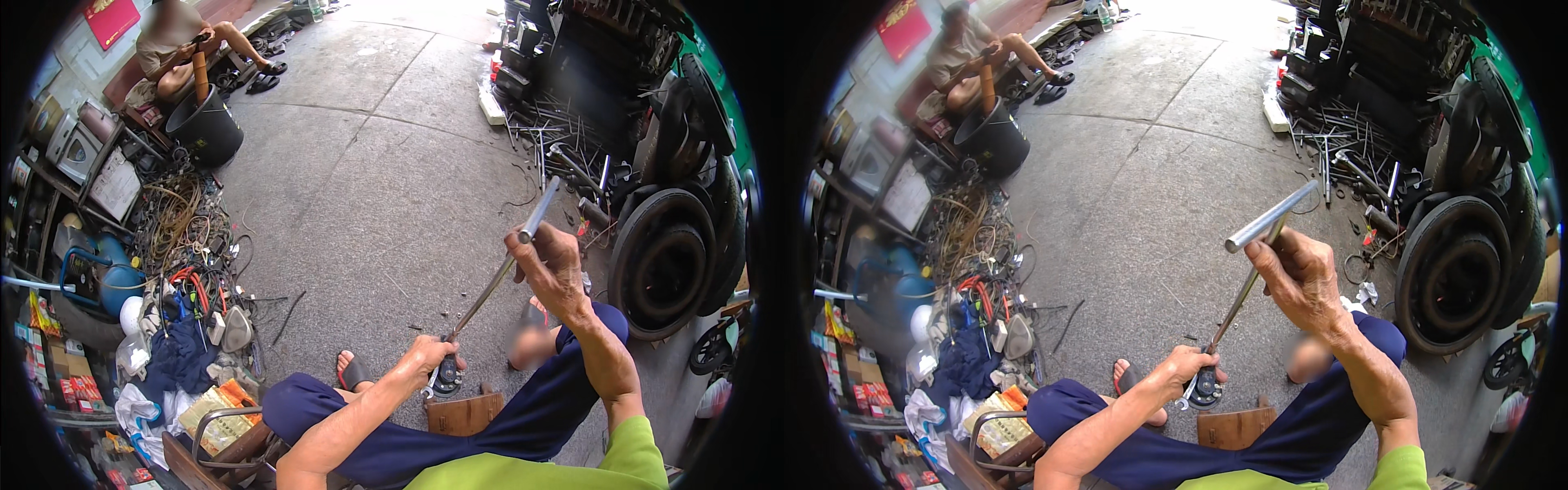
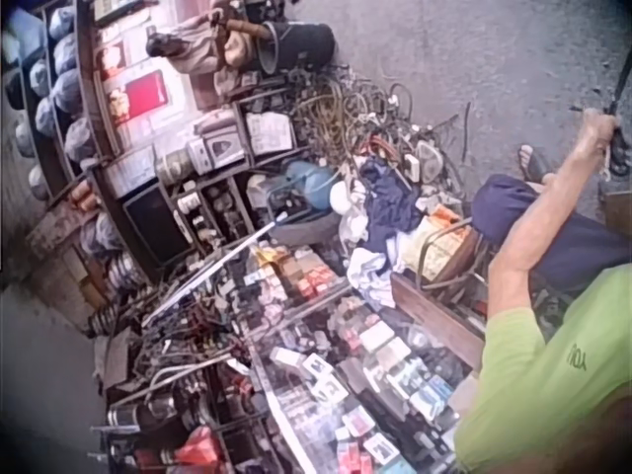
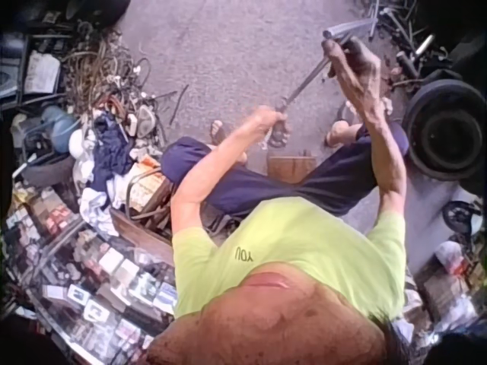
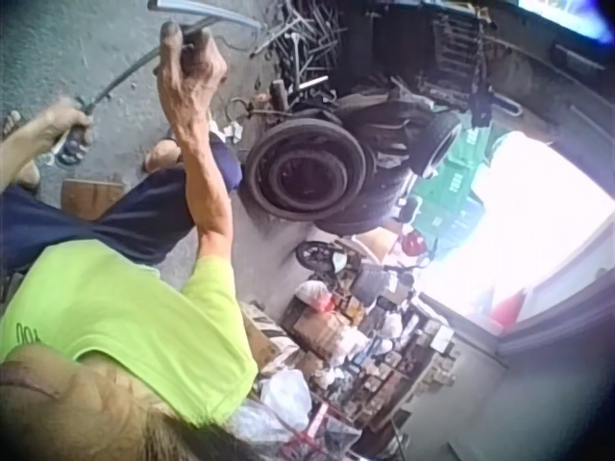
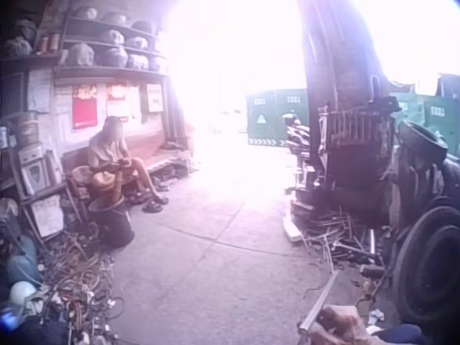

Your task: The person assembles a T-handle wrench by attaching a handle to a socket and then inserting a metal rod. They repeatedly tighten and loosen the components to test the fit.

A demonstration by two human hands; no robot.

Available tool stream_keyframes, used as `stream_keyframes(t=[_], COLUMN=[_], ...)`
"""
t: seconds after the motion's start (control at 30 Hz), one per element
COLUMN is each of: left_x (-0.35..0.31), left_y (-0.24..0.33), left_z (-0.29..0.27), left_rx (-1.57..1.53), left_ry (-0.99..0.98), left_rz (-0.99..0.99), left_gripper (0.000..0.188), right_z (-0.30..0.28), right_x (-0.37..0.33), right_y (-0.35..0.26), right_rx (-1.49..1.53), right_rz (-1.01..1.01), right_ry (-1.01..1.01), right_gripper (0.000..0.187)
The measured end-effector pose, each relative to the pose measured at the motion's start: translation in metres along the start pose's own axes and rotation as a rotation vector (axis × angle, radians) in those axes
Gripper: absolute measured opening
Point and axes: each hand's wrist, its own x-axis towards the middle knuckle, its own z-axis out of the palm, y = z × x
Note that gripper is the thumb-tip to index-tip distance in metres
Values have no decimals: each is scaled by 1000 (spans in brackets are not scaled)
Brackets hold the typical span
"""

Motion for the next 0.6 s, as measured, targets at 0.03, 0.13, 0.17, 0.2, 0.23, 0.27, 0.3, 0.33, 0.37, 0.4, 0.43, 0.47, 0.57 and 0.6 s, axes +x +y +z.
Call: stream_keyframes(t=[0.03,0.13,0.17,0.2,0.23,0.27,0.3,0.33,0.37,0.4,0.43,0.47,0.57,0.6], left_x=[-1,-1,0,1,0,-1,-2,-4,0,1,1,1,-1,-2], left_y=[0,0,-2,-4,-3,-1,0,1,0,1,3,5,8,9], left_z=[1,1,-1,-1,-1,0,2,3,-1,-3,-3,-3,-1,-1], left_rx=[-24,-13,1,15,-31,-66,-101,-137,-160,-146,-133,-120,-145,-153], left_ry=[-9,16,28,39,51,75,99,122,102,109,119,128,95,84], left_rz=[3,18,25,31,21,44,67,90,85,78,70,63,59,55], left_gripper=[23,21,20,20,17,18,18,19,14,14,14,14,15,15], right_z=[0,1,0,-1,2,3,5,6,6,5,8,10,3,1], right_x=[0,1,1,1,0,0,0,-1,-1,-2,-4,-4,-3,-2], right_y=[4,3,4,4,0,-1,1,3,7,5,6,7,-4,-4], right_rx=[-82,-195,-169,-143,-26,-12,3,17,5,-19,35,88,77,186], right_rz=[-56,-135,-80,-26,26,-8,-42,-77,-104,-73,-75,-78,85,115], right_ry=[-7,1,-11,-22,5,11,17,21,9,-27,-8,10,-60,-105], right_gripper=[27,32,31,29,20,17,15,12,12,16,18,21,20,19])
